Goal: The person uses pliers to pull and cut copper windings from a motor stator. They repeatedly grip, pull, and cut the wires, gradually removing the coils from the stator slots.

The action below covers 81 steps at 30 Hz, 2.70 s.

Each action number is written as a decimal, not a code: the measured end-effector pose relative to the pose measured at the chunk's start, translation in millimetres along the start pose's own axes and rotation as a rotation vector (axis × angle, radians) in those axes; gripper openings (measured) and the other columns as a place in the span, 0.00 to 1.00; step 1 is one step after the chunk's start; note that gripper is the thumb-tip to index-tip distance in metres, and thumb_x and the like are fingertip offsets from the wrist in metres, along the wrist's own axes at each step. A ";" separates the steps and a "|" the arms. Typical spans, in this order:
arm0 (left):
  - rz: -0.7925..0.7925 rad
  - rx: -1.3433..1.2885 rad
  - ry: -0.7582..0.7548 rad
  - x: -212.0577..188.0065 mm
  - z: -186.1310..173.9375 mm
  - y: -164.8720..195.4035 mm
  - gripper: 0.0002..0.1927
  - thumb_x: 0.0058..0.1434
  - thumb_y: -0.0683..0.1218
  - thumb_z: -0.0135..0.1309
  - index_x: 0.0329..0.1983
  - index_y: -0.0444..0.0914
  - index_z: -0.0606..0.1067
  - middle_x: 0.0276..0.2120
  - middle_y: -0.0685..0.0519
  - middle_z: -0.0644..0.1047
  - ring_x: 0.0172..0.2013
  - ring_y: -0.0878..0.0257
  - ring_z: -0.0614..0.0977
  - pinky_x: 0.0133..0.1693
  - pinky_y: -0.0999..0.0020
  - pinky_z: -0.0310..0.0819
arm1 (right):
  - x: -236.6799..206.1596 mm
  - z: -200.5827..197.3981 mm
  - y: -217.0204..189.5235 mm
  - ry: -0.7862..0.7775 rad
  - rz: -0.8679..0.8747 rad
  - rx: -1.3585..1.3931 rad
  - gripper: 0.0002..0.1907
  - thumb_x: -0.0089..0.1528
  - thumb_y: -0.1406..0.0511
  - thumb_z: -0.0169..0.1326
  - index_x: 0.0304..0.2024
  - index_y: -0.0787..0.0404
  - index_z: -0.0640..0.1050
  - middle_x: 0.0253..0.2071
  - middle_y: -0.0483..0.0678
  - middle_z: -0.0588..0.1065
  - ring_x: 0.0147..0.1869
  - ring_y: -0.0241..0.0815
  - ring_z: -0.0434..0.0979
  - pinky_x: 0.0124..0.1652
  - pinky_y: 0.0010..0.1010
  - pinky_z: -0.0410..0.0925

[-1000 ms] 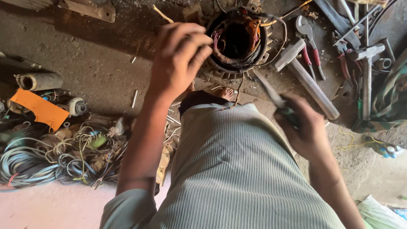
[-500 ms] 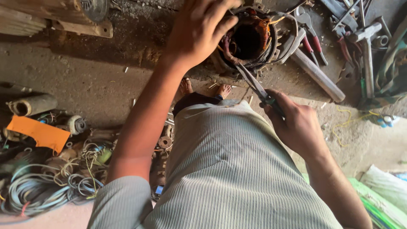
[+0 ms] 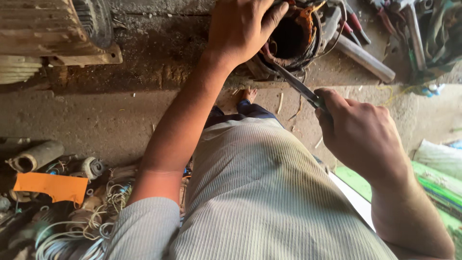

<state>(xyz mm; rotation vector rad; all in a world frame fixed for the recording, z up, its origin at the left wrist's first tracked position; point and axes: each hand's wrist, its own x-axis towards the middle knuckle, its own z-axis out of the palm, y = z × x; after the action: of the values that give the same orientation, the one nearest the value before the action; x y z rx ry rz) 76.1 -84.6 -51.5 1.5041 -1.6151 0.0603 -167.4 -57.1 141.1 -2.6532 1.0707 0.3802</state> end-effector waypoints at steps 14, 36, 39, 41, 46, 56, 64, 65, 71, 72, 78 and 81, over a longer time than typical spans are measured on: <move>-0.043 -0.071 0.025 7.6 -11.4 7.4 0.13 0.75 0.55 0.53 0.50 0.42 0.77 0.39 0.53 0.82 0.38 0.55 0.85 0.39 0.59 0.80 | 4.7 38.0 -27.1 0.027 0.215 0.093 0.12 0.69 0.64 0.48 0.52 0.65 0.72 0.32 0.61 0.76 0.27 0.57 0.77 0.27 0.48 0.70; -0.079 -0.163 -0.018 17.9 -19.8 12.5 0.07 0.74 0.49 0.53 0.48 0.43 0.78 0.45 0.57 0.82 0.43 0.60 0.87 0.45 0.66 0.82 | 11.3 25.7 -22.3 -0.333 0.530 0.270 0.14 0.68 0.61 0.46 0.54 0.59 0.72 0.26 0.58 0.78 0.29 0.58 0.78 0.32 0.53 0.72; -0.089 -0.157 -0.018 17.7 -18.7 11.8 0.08 0.74 0.50 0.53 0.48 0.43 0.79 0.45 0.57 0.82 0.43 0.61 0.87 0.45 0.66 0.82 | 8.9 52.0 -42.3 -0.051 0.380 0.425 0.16 0.66 0.62 0.48 0.53 0.64 0.70 0.29 0.59 0.77 0.29 0.58 0.78 0.32 0.51 0.72; -0.096 -0.159 -0.029 17.6 -18.8 10.8 0.08 0.74 0.50 0.53 0.49 0.44 0.79 0.45 0.58 0.82 0.44 0.60 0.87 0.45 0.66 0.82 | 8.4 65.5 -47.3 0.038 0.339 0.481 0.17 0.66 0.62 0.49 0.52 0.66 0.71 0.29 0.59 0.77 0.29 0.58 0.79 0.32 0.51 0.71; -0.107 -0.168 -0.051 18.0 -19.8 7.5 0.10 0.73 0.50 0.53 0.50 0.42 0.79 0.46 0.55 0.83 0.42 0.59 0.87 0.43 0.67 0.82 | 4.0 65.0 -30.4 -0.105 0.416 0.408 0.17 0.66 0.59 0.49 0.53 0.60 0.72 0.30 0.57 0.79 0.29 0.57 0.80 0.30 0.51 0.71; -0.109 -0.163 -0.041 15.2 -16.2 5.9 0.09 0.74 0.51 0.53 0.49 0.43 0.80 0.47 0.56 0.83 0.44 0.60 0.87 0.46 0.66 0.82 | 9.6 1.0 -29.5 -0.473 0.574 0.183 0.14 0.70 0.52 0.47 0.44 0.54 0.73 0.16 0.51 0.72 0.16 0.49 0.72 0.22 0.48 0.66; -0.112 -0.186 -0.032 13.4 -17.3 4.8 0.10 0.74 0.51 0.53 0.50 0.43 0.79 0.46 0.56 0.84 0.44 0.60 0.87 0.46 0.65 0.82 | 7.5 13.3 -41.2 -0.345 0.566 0.261 0.14 0.68 0.53 0.49 0.41 0.55 0.74 0.17 0.51 0.74 0.17 0.50 0.75 0.23 0.47 0.67; -0.119 -0.173 -0.032 12.9 -17.2 5.9 0.10 0.73 0.50 0.53 0.50 0.43 0.79 0.46 0.56 0.84 0.44 0.59 0.87 0.46 0.64 0.81 | 6.8 17.8 -43.7 -0.333 0.573 0.276 0.13 0.68 0.54 0.49 0.41 0.56 0.74 0.18 0.52 0.75 0.18 0.50 0.76 0.24 0.47 0.68; -0.125 -0.133 -0.012 11.6 -16.3 10.8 0.09 0.73 0.49 0.53 0.51 0.43 0.79 0.48 0.53 0.83 0.45 0.58 0.87 0.48 0.63 0.80 | 4.2 22.8 -38.4 -0.208 0.437 0.261 0.12 0.66 0.57 0.51 0.37 0.59 0.73 0.22 0.52 0.77 0.24 0.55 0.79 0.29 0.50 0.71; -0.124 -0.137 -0.017 11.7 -16.4 10.9 0.09 0.73 0.49 0.53 0.51 0.44 0.79 0.48 0.53 0.83 0.46 0.57 0.87 0.49 0.63 0.80 | 6.1 21.4 -31.3 -0.290 0.482 0.241 0.13 0.66 0.56 0.52 0.38 0.59 0.73 0.22 0.54 0.77 0.24 0.56 0.80 0.29 0.50 0.71; -0.140 -0.114 -0.018 12.3 -15.2 11.9 0.08 0.73 0.48 0.53 0.51 0.44 0.79 0.47 0.54 0.83 0.47 0.58 0.87 0.50 0.63 0.80 | -1.8 50.2 -38.0 -0.056 0.394 0.336 0.07 0.64 0.64 0.50 0.38 0.61 0.71 0.25 0.55 0.79 0.30 0.59 0.80 0.32 0.52 0.71; -0.172 -0.131 -0.036 13.0 -14.2 13.1 0.08 0.73 0.48 0.53 0.51 0.44 0.79 0.48 0.54 0.84 0.47 0.58 0.87 0.50 0.64 0.80 | -2.8 71.4 -51.2 0.082 0.427 0.456 0.08 0.63 0.66 0.51 0.40 0.64 0.69 0.26 0.55 0.79 0.29 0.60 0.80 0.31 0.52 0.71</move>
<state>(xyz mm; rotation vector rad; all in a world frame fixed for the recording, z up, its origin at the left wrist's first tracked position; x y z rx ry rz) 75.2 -83.0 -28.2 1.5430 -1.4823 -0.1661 -143.6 3.8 82.4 -2.0515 1.5413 0.0845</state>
